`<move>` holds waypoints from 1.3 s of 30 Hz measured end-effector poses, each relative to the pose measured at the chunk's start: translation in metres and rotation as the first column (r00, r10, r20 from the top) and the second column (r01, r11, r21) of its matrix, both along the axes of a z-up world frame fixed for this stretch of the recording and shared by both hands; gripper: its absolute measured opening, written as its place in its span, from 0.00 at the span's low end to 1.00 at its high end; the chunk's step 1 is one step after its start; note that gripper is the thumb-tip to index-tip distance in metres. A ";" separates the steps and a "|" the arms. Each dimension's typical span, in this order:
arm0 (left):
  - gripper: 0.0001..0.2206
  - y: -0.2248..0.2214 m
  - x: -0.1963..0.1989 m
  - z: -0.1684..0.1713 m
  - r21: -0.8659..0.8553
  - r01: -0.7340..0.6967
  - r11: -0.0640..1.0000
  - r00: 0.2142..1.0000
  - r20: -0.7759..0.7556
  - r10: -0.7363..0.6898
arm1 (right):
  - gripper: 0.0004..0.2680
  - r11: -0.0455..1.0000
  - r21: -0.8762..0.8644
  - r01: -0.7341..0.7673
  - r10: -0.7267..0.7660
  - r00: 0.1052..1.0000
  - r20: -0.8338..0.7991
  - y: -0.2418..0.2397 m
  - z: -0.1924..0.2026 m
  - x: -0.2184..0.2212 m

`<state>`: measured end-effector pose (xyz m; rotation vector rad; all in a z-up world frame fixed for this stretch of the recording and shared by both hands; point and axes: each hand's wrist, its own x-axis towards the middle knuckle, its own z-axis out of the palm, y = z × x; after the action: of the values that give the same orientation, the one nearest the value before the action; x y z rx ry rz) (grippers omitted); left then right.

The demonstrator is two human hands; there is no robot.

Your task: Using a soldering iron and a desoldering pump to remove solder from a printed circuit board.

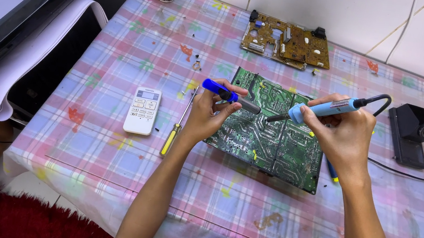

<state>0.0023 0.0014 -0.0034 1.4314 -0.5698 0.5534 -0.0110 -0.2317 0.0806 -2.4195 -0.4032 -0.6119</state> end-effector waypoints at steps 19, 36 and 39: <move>0.12 -0.003 0.006 -0.006 -0.007 0.010 1.000 1.000 0.002 -0.010 | 0.05 0.999 0.032 0.043 -0.043 0.999 -0.011 -0.003 0.000 0.002; 0.12 -0.005 -0.001 0.001 0.026 0.032 0.999 0.998 -0.049 -0.031 | 0.04 0.993 0.081 0.088 -0.086 0.996 -0.024 -0.011 -0.008 -0.003; 0.12 -0.004 -0.002 0.003 0.028 0.041 0.999 0.998 -0.057 -0.039 | 0.04 0.986 0.112 0.122 -0.121 0.992 -0.021 -0.012 -0.017 -0.010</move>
<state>0.0004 -0.0024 -0.0006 1.4556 -0.5622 0.4729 -0.0213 -0.2433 0.0639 -2.3505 -0.2100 -0.6522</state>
